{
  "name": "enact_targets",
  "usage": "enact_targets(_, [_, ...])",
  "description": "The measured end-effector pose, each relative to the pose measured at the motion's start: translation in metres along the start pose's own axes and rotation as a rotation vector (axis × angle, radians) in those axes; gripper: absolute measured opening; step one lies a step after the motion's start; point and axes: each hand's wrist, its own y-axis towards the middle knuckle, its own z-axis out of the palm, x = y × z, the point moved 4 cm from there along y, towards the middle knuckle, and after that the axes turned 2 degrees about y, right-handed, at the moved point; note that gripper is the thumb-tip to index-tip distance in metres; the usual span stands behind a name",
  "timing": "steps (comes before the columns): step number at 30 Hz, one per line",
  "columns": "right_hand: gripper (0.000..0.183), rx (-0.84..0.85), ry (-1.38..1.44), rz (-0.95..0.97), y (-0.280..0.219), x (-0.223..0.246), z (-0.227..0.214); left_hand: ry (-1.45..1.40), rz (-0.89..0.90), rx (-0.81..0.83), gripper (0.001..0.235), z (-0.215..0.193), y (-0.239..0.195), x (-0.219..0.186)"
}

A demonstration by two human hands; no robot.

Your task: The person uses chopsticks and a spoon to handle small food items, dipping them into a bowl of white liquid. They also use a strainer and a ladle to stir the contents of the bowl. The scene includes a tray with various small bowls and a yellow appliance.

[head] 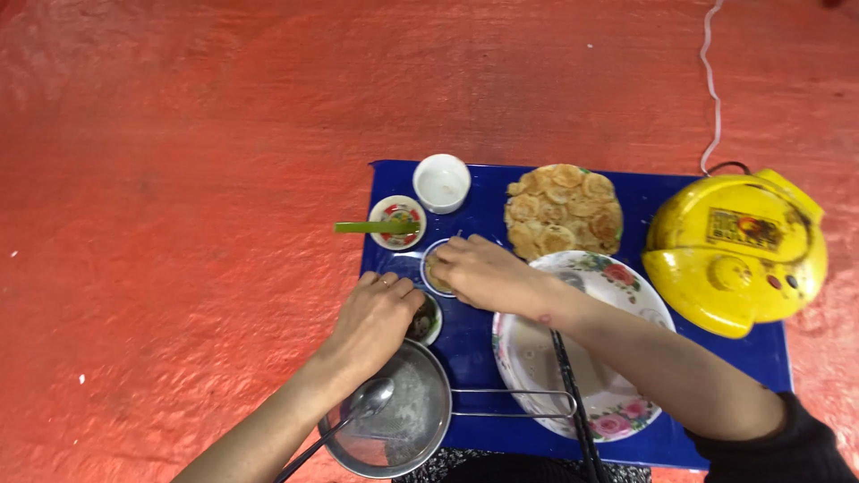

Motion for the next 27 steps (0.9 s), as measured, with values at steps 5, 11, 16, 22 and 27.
enact_targets(5, [0.03,0.095,0.035,0.117,-0.046,-0.002,-0.054,0.019,0.179,-0.093,0.022,0.02,0.007,0.004])
enact_targets(11, [0.03,-0.005,-0.156,0.139,-0.112,0.003,-0.078,-0.003,0.252,-0.202,0.029,0.028,0.008,0.005])
enact_targets(16, [0.017,-0.063,-0.084,0.194,-0.158,0.027,-0.116,0.159,0.232,-0.09,0.01,0.013,0.014,-0.005])
enact_targets(22, [0.041,-0.133,0.067,0.465,-0.237,0.019,-0.109,0.212,0.215,0.006,0.013,0.029,0.016,-0.004])
enact_targets(27, [0.026,-0.246,0.043,0.651,-0.287,0.006,-0.095,0.155,0.134,0.219,0.017,0.031,0.022,0.0])
